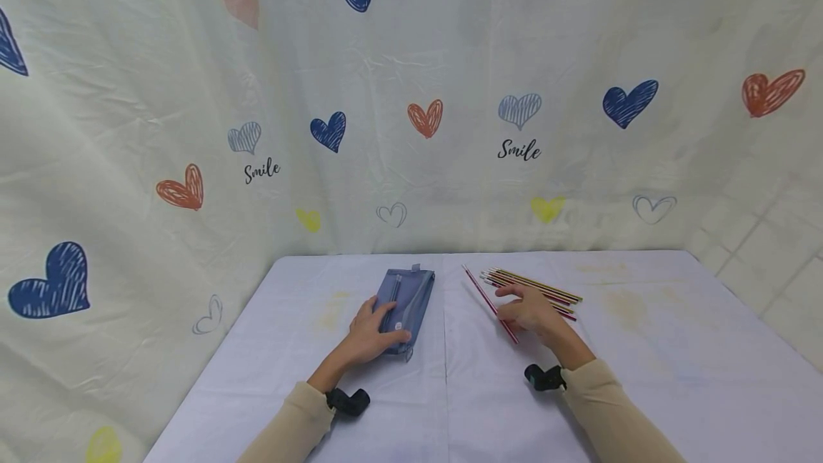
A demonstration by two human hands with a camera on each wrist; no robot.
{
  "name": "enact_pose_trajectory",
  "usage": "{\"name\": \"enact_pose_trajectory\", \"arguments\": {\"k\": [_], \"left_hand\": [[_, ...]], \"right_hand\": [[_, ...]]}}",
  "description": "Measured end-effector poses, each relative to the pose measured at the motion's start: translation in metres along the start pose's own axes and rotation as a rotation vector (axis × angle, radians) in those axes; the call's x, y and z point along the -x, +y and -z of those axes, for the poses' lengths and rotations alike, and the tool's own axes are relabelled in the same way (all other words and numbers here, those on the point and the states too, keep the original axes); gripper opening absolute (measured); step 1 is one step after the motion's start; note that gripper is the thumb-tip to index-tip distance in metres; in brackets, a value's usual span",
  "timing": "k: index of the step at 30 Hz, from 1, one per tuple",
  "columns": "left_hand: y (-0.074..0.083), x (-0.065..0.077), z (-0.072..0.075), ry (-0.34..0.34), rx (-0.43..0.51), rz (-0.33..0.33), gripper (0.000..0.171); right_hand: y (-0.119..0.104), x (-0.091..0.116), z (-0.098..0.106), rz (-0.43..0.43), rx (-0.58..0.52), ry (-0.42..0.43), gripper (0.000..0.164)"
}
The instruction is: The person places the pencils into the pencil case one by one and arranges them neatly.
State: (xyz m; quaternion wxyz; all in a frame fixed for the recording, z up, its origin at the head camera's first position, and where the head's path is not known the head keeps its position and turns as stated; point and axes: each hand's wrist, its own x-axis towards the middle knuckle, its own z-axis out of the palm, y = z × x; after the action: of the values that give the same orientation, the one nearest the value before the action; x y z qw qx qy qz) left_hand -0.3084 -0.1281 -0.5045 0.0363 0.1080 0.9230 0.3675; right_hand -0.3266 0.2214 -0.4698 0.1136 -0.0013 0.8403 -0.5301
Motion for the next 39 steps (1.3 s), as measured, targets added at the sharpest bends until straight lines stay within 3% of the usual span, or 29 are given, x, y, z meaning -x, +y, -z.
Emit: {"name": "enact_pose_trajectory", "arguments": {"k": [10,19,26,39], "left_hand": [[0.000,0.000,0.000,0.000,0.005,0.003,0.090],[0.001,0.000,0.002,-0.007,-0.001,0.005,0.090],[0.001,-0.001,0.002,-0.009,-0.004,0.004,0.091],[-0.002,-0.003,0.000,-0.005,-0.009,0.004,0.089]], "right_hand": [[-0.001,0.001,-0.005,0.002,0.029,0.011,0.051],[-0.005,0.002,-0.013,0.084,-0.093,-0.083,0.046],[-0.008,0.005,-0.019,0.087,-0.142,-0.116,0.046],[-0.022,0.001,-0.053,0.063,-0.104,-0.195,0.046]]}}
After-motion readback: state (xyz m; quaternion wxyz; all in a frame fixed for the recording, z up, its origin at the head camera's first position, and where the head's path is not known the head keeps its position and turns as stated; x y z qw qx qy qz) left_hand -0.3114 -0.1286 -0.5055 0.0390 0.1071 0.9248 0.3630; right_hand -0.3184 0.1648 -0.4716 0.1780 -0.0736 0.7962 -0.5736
